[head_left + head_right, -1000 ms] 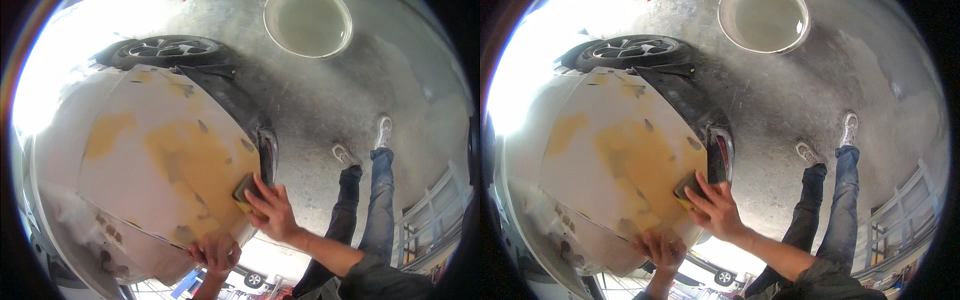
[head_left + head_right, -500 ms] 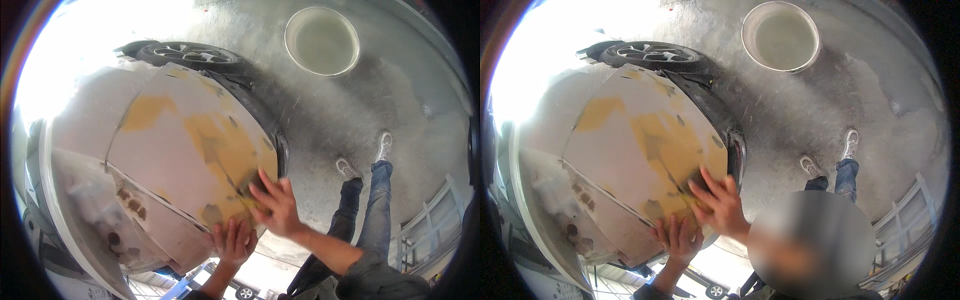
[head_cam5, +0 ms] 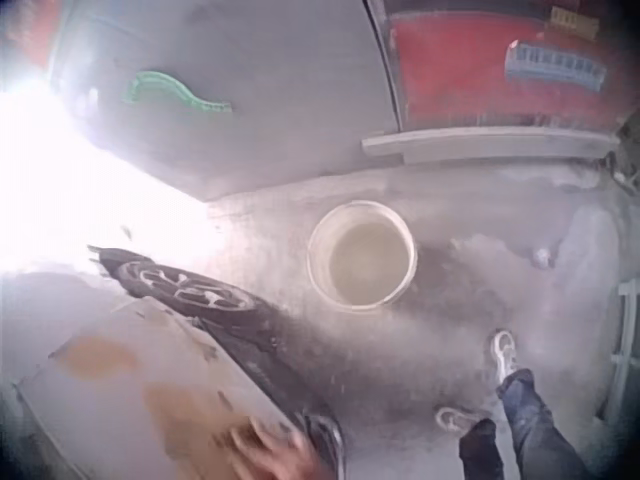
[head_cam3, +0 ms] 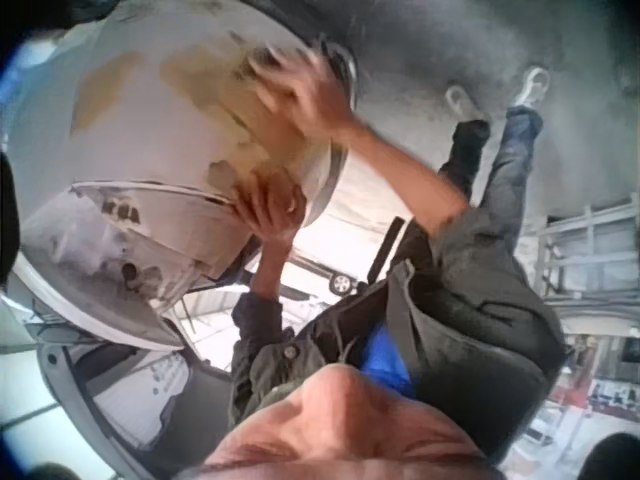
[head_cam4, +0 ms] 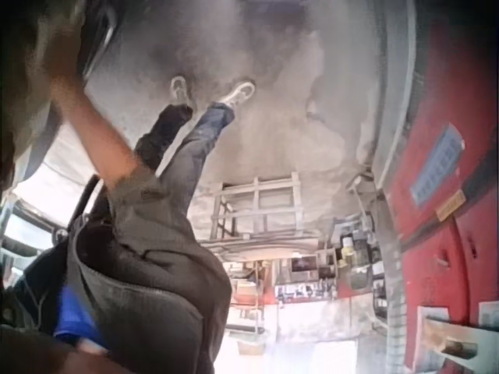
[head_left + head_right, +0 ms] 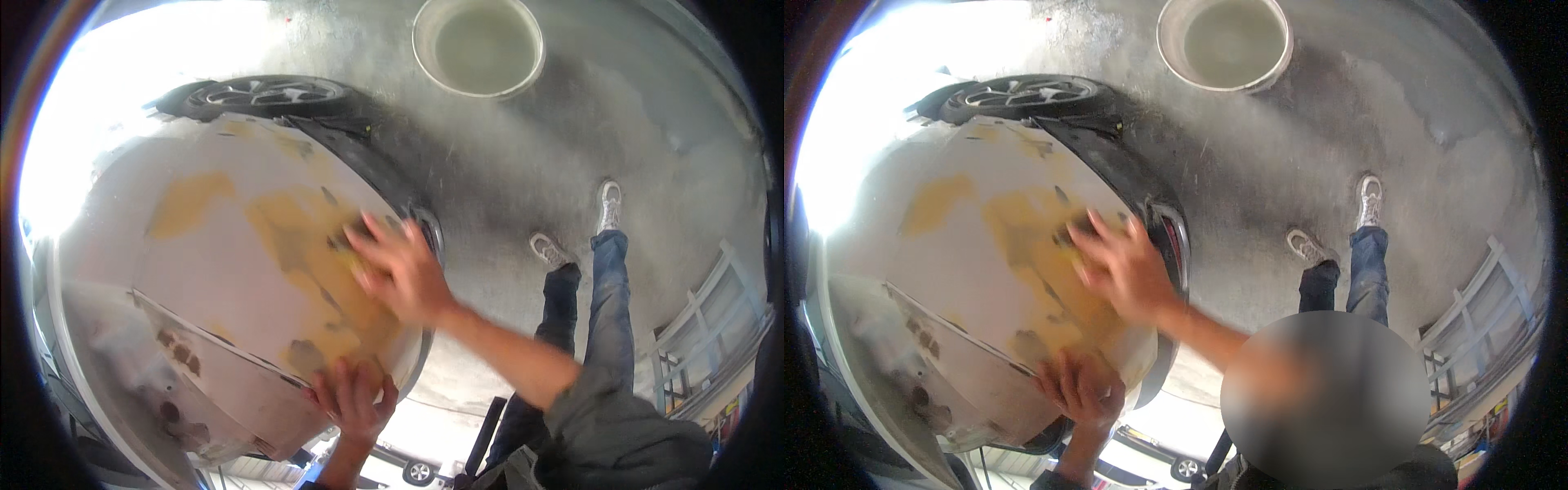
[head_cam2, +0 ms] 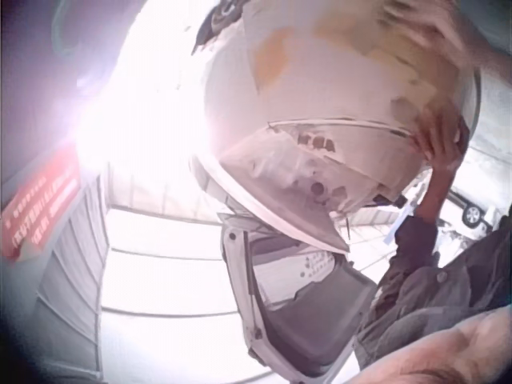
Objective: The person sands the front bumper of a white car using a yellow sanding block and water from a bucket. They repeatedly dip the sanding block into the water and rub it across the bumper surface to smooth the area.
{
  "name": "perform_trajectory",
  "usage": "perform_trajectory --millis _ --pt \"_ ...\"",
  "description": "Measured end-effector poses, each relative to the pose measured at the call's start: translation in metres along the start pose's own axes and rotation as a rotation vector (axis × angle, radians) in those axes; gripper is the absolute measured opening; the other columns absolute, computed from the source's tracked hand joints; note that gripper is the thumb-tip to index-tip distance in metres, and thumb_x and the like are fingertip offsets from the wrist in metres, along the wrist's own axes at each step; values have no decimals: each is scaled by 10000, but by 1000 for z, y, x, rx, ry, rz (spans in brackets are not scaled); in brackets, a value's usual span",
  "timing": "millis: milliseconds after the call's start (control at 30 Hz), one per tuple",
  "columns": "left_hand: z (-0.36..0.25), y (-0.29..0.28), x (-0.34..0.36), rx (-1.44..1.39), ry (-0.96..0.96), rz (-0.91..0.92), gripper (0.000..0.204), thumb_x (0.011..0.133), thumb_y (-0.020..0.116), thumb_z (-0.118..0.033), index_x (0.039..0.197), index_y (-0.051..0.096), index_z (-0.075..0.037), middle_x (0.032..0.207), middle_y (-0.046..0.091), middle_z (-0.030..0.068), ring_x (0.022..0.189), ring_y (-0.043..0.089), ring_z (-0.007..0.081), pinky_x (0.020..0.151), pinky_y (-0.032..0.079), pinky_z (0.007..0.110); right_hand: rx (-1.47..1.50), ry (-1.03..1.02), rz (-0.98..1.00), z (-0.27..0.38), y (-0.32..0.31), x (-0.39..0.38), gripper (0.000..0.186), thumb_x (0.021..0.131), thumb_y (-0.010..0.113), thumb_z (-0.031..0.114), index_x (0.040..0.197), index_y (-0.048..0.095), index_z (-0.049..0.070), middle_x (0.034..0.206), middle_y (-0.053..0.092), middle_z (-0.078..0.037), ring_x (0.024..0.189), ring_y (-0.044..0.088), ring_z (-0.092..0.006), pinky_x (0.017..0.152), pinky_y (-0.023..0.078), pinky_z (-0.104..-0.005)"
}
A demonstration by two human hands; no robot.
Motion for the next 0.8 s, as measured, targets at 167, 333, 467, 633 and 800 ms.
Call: perform_trajectory --millis 167,333,467,633,800 --pt "6 0 0 -6 -2 13 432 884 702 -389 1184 698 -77 1427 600 211 1457 347 541 1216 166 712 51 65 -16 -4 -3 -20 571 858 794 192 1413 665 144 1594 472 -186 1039 565 -350 973 503 -416" --pt "3 -3 6 8 -5 46 452 883 698 -376 1219 678 -75 1429 593 228 1464 333 545 1219 157 710 122 111 -30 -6 -5 -86 598 839 814 170 1418 665 158 1583 495 -162 1045 559 -339 977 501 -414" --pt "1 -1 7 -23 13 -1 462 890 696 -377 1230 674 -64 1427 588 235 1467 327 541 1220 154 711 58 148 11 -47 -5 -4 566 864 792 221 1412 669 149 1584 492 -164 1039 557 -344 988 494 -421" --pt "5 -3 2 -20 0 41 496 881 708 -374 1256 661 -53 1442 577 243 1451 347 549 1214 165 718 71 108 -22 -19 -6 -97 534 896 749 308 1403 676 159 1587 486 -166 1032 554 -358 987 490 -419" --pt "0 -7 2 -42 16 -6 508 873 727 -368 1252 665 -36 1448 573 246 1448 349 563 1203 183 727 19 142 18 -52 -4 -22 546 888 749 317 1403 674 152 1594 478 -161 1033 558 -355 973 506 -425"
Point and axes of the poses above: each hand's wrist, its own x-axis towards the middle knuckle, its own y-axis out of the palm, z = x × y, the point moved 9 cm from there along x, towards the middle knuckle
